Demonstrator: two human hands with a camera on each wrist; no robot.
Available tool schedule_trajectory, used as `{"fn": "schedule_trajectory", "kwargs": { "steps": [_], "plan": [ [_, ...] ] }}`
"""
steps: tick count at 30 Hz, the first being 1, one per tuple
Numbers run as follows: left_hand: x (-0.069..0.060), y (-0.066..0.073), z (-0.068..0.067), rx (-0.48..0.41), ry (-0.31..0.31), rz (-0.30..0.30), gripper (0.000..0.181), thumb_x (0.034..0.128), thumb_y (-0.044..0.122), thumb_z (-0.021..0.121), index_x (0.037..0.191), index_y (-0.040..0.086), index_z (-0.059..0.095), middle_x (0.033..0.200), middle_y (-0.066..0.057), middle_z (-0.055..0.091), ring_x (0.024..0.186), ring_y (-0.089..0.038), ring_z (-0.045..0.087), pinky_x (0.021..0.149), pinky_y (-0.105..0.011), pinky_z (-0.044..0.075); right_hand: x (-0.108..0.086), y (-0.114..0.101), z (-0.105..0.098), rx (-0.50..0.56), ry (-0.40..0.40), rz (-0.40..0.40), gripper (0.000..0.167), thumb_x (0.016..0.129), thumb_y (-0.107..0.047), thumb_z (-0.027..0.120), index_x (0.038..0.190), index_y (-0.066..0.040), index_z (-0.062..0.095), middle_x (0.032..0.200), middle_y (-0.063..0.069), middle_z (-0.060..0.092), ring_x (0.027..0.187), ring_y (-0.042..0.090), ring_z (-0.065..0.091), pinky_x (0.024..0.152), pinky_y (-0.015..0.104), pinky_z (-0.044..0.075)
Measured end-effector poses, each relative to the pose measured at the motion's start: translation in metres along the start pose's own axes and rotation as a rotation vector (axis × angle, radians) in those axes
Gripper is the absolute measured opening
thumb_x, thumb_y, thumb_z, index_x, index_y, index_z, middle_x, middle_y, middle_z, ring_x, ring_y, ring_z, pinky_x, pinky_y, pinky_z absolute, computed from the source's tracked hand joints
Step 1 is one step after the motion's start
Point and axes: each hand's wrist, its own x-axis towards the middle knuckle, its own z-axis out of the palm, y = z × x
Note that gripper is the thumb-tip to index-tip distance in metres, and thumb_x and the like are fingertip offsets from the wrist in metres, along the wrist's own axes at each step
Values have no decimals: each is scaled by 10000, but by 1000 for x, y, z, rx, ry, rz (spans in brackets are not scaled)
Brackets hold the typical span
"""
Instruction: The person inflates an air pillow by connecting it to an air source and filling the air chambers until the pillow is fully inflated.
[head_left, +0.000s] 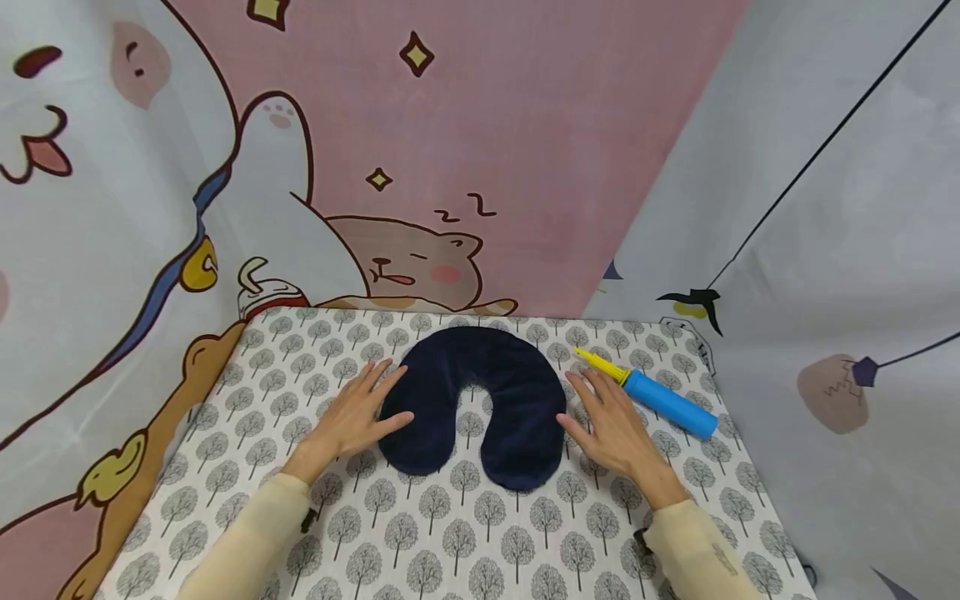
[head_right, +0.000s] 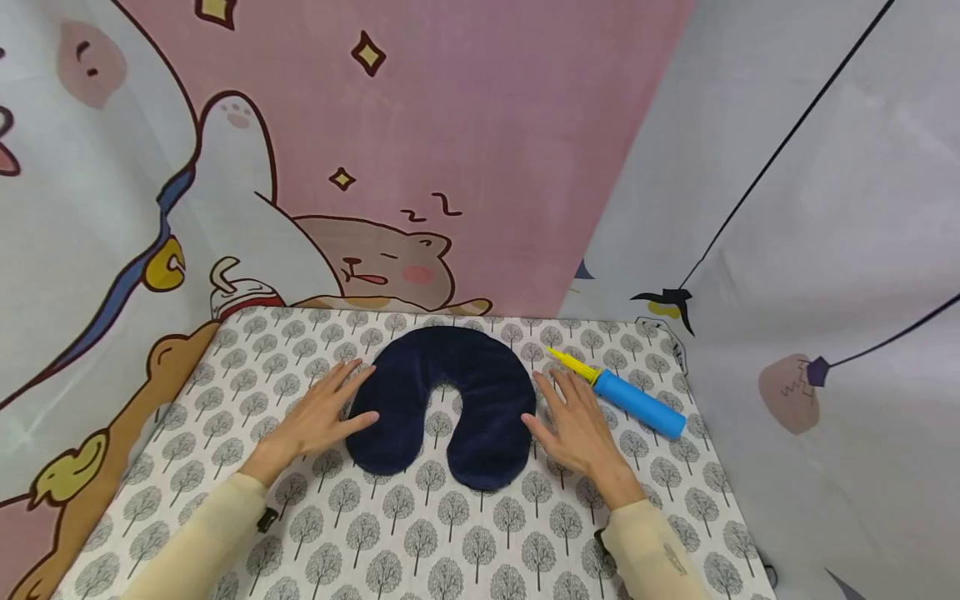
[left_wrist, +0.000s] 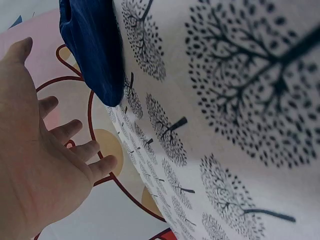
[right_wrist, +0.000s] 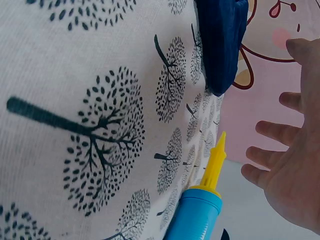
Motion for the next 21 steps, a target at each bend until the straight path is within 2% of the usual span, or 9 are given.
{"fn": "schedule_trajectory", "kwargs": {
  "steps": [5,10,15,21],
  "plan": [
    [4,2,1,-53,-5,-19,893,1080,660,648,1799,243,322,1882,-159,266,1722,-533,263,1336,-781,296,3,1,4,53,-50,48,785,1091,-491,703,1729,-111,448,1759,270,449,1624,549,420,1316,755,346],
    [9,-1,4,-83,-23,-30,907,1077,629,670,1794,191,329,1860,-205,302,1699,-547,307,1314,-798,315,5,4,8,118,-68,67,763,1095,-468,707,1714,-91,468,1738,285,476,1592,563,462,1285,766,381],
    [14,-6,6,-113,-33,-59,906,1079,610,677,1783,145,345,1820,-263,356,1668,-544,368,1306,-782,343,6,6,13,191,-118,117,759,1104,-484,696,1725,-120,454,1738,299,471,1586,584,457,1249,800,397],
    [19,-10,10,-92,-17,-80,893,1075,570,705,1745,64,402,1754,-306,445,1605,-575,444,1283,-775,379,9,9,19,232,-139,139,728,1105,-455,704,1679,-53,508,1694,331,509,1550,602,484,1236,801,403]
  ]
}}
